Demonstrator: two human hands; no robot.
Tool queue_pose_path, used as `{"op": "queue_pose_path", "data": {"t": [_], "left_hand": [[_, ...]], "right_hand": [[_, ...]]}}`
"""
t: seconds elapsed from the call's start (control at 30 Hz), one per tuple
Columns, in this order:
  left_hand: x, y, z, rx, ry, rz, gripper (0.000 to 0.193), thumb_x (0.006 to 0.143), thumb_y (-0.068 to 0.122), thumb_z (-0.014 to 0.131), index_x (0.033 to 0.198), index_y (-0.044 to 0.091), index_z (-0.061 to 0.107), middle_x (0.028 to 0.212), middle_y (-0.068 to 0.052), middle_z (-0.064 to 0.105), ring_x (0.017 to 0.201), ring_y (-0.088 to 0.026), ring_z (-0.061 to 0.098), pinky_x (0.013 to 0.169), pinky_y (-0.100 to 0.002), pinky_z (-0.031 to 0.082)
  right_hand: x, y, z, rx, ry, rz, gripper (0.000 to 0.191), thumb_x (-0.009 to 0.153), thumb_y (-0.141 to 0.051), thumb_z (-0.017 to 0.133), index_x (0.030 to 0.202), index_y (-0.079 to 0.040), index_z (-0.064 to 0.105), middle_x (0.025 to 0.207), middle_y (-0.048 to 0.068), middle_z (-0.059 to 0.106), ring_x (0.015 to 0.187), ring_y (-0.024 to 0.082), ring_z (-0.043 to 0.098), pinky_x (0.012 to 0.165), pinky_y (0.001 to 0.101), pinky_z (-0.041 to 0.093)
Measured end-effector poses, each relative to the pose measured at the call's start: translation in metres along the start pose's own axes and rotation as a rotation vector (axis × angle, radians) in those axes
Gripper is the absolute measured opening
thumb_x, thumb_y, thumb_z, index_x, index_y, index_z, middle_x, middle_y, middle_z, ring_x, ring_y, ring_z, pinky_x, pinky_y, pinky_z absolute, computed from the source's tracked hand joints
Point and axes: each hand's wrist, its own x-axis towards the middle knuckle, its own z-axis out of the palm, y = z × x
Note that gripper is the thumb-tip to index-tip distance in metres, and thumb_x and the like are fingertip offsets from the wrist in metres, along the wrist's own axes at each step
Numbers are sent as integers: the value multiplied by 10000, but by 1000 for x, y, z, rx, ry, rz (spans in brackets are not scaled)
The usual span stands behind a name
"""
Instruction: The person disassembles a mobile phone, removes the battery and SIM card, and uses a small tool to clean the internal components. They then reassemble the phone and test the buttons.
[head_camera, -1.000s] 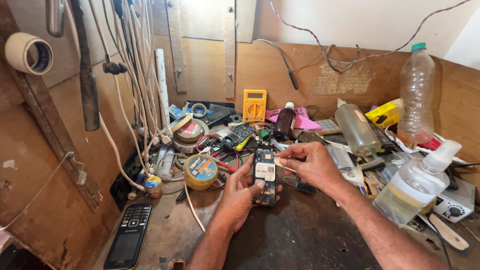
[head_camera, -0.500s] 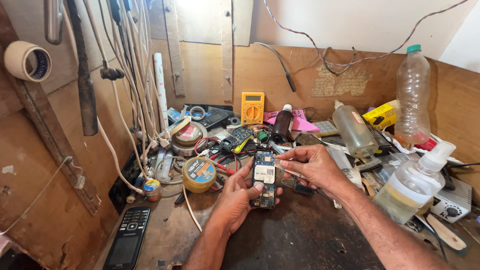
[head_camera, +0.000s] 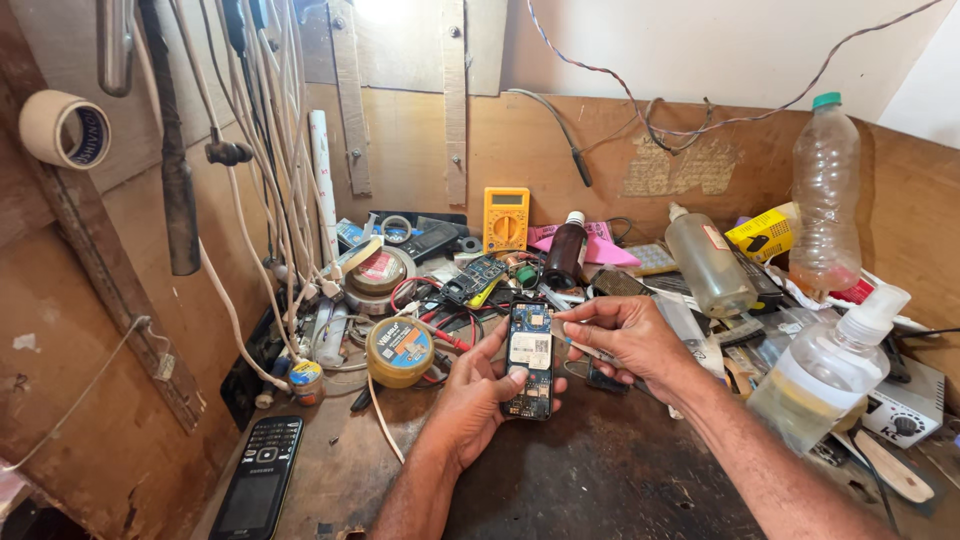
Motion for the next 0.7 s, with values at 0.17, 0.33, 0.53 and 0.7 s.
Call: {"op": "queue_pose_path", "data": {"t": [0.17,0.33,0.53,0.7], "left_hand": [[0,1,1,5,5,-1,701,926,-82,508,1584,87,334,1248,-206,697,979,-303,744,826,-454,654],[1,0,0,17,8,1,697,926,-87,500,1583,86,343,1243,-219,705,975,-301,749,820,-449,655],[4,-5,0,32,45,22,681,925,-91,498,1569,87,362,1239,-203,710,958,-305,749,797,-449,657],[4,-7,-1,43,60,18,691,927,-79,505,1573,114,354,1224,-207,718,954,-299,752,789,-446,658]], "right_hand": [[0,-1,1,18,5,16,252,894,-171,745,1114,-56,792,714,56,728,443,53,499,343,209,319],[-2,-4,3,18,15,21,254,895,-179,742,1114,-60,792,714,59,725,445,53,507,342,210,322],[-5,-3,7,-13,61,14,246,900,-190,736,1106,-68,794,714,54,730,430,49,481,335,214,308],[-5,-1,10,29,76,22,242,906,-194,731,1101,-63,789,722,47,723,431,46,470,331,218,295]]}}
